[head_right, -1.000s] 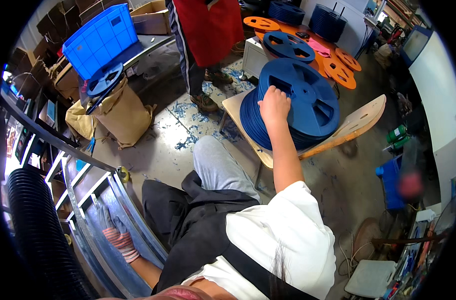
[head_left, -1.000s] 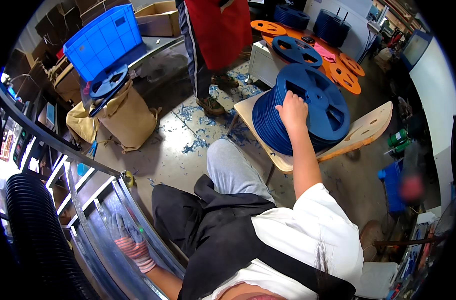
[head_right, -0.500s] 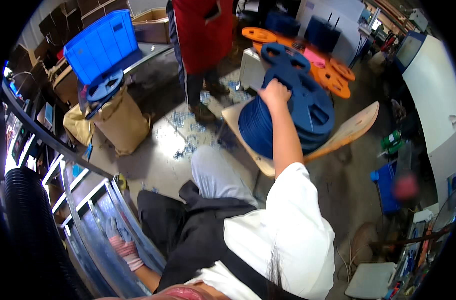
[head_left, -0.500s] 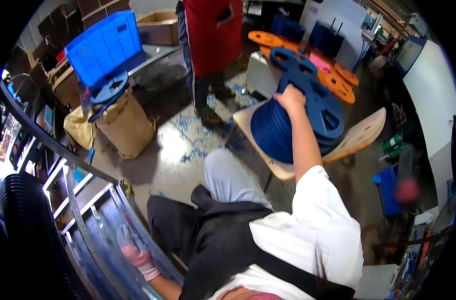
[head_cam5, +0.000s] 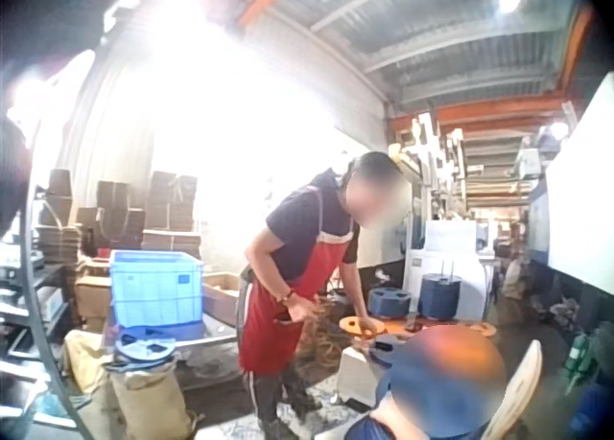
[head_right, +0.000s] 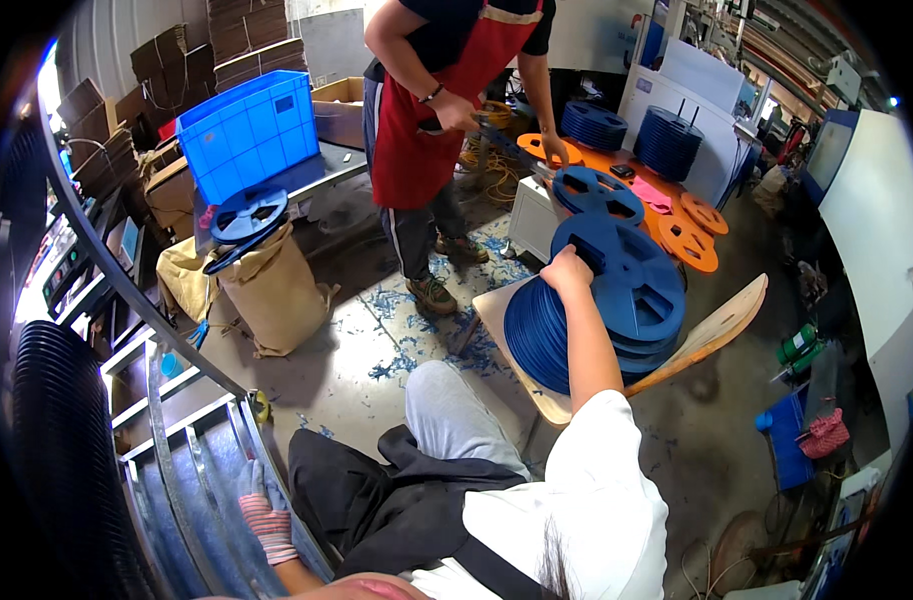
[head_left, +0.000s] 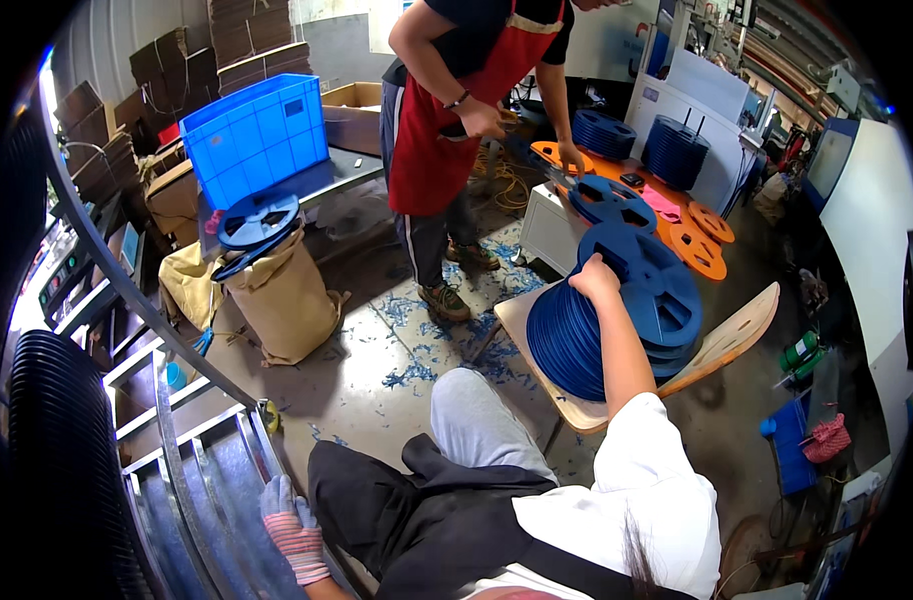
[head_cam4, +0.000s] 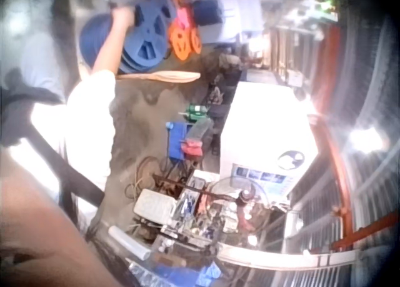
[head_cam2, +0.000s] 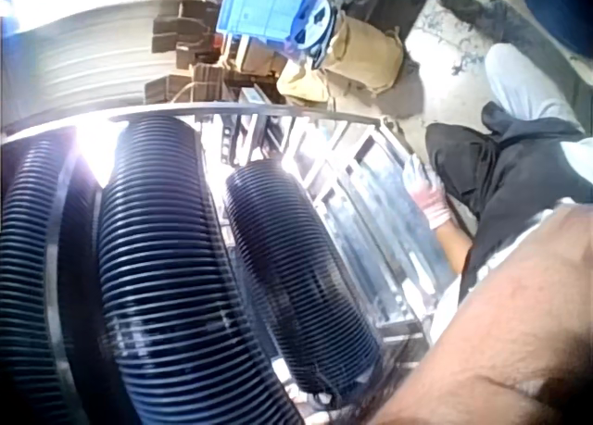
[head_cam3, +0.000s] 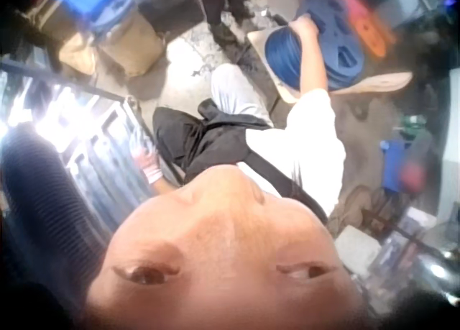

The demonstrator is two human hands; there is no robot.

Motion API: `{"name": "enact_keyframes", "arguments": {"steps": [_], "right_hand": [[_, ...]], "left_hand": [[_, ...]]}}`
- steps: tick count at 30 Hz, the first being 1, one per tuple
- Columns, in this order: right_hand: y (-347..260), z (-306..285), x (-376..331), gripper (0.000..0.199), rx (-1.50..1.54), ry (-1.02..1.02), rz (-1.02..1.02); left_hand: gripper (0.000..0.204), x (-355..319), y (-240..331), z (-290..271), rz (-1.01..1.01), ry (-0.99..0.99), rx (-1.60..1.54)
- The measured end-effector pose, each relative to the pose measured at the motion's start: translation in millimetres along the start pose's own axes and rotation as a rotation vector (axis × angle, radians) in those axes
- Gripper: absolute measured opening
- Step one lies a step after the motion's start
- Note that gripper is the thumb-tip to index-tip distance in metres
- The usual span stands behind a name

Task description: The person sits on the floor in a workshop and repeatedly picks up blue plastic reel-like parts from a nearby pile. They place each part onto a vertical metal rack, stacking them one by one. The person wears gloves and handles the parts with both hands, occasionally adjusting the stack on the rack.

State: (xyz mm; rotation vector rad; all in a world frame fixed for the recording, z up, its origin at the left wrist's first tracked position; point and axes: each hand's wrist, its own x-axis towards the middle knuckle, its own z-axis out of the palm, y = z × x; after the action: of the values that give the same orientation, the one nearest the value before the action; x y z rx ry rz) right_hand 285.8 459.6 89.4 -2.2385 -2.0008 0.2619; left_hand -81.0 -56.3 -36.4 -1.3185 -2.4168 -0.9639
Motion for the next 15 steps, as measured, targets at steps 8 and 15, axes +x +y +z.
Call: {"name": "enact_keyframes", "arguments": {"steps": [8,15], "right_hand": [[-15,-2,-6,0.096,-0.064,-0.1,0.038],[-21,-5,-18,0.094,-0.113,-0.152,0.067]], "left_hand": [[0.036,-16,-11,-4,0.016,0.004,0.044],[0.036,-36,-28,-2,-0.038,0.012,0.01]]}}
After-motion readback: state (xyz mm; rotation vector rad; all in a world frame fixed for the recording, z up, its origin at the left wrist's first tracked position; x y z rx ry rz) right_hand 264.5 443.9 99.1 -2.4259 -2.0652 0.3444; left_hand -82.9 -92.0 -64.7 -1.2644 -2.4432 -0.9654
